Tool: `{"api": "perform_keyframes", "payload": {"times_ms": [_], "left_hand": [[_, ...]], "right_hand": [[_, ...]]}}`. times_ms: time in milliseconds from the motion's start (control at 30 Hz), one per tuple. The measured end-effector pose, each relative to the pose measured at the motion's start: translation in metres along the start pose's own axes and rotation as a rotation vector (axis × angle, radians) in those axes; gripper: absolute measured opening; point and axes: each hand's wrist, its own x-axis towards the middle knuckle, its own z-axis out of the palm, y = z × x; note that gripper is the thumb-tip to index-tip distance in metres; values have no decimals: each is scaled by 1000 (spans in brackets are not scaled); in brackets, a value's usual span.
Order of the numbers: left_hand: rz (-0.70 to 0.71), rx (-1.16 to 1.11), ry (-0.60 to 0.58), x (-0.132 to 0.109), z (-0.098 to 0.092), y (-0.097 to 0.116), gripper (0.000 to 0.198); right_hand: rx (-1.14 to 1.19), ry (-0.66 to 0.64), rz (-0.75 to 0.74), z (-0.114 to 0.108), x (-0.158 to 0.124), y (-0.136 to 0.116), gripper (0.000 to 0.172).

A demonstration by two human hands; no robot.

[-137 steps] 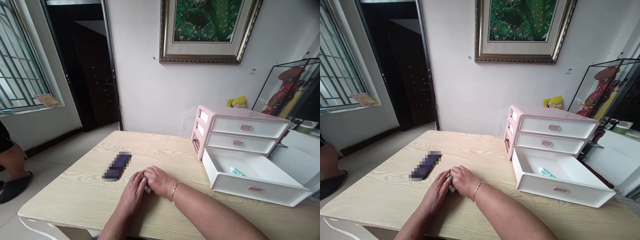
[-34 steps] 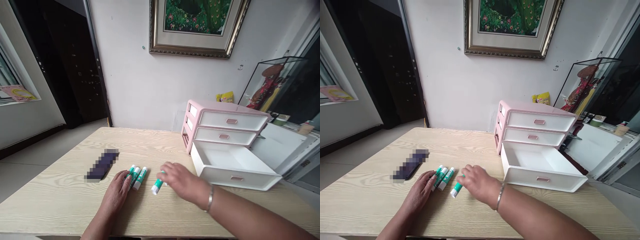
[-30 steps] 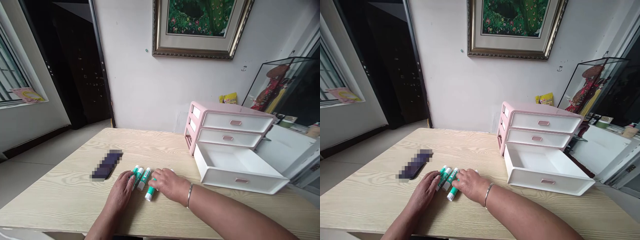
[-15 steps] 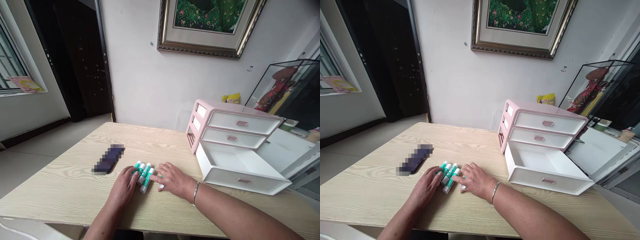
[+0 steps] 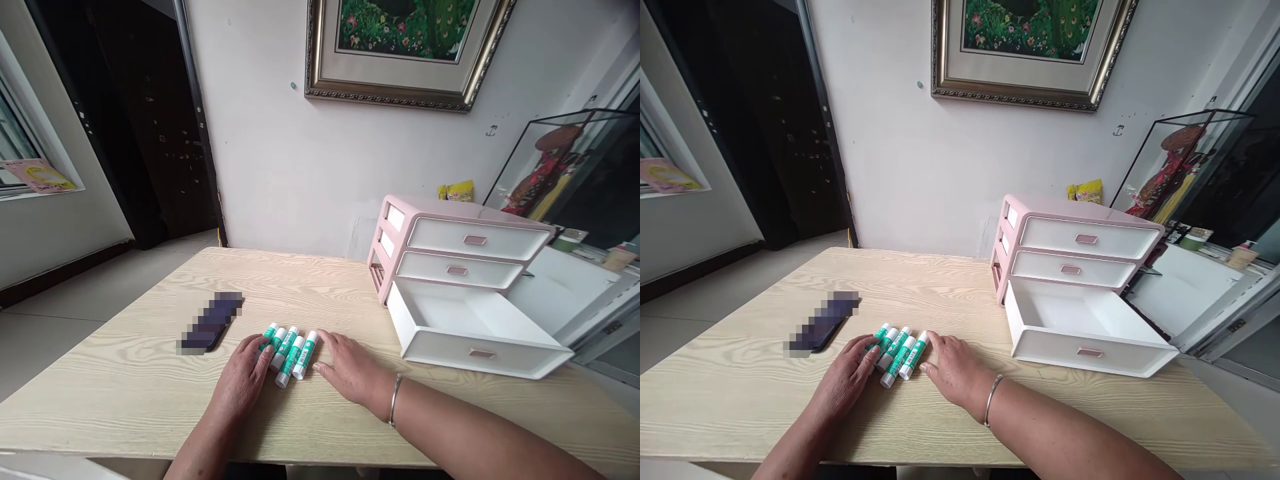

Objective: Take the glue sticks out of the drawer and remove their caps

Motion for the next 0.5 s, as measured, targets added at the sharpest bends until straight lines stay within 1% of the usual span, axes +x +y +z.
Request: {"api": "perform_keyframes", "payload": {"times_ms": [67, 133, 200, 267, 300, 367, 433, 500], "left_hand": [[15, 17, 10, -1, -3, 2, 46], [42, 31, 20, -3, -5, 3, 45], [66, 43, 23, -3, -6, 0, 43], [69, 62, 25, -2, -6, -4, 42], [72, 71, 24, -1, -6, -7, 41], [87, 87, 28, 2, -4, -13, 41], [113, 95, 35, 4, -1, -20, 40], [128, 100, 40, 6, 3, -26, 41]], "right_hand": [[41, -35, -11, -2, -2, -7, 57], [74, -25, -63, 1, -2, -10, 57], [87, 24, -115, 3, -1, -4, 56], [62, 91, -140, -2, -1, 14, 53], [40, 122, -130, -10, -2, 27, 49], [8, 176, -43, -36, -7, 58, 38], [0, 202, 127, -73, -16, 93, 32], [-8, 169, 347, -113, -28, 128, 30]]}}
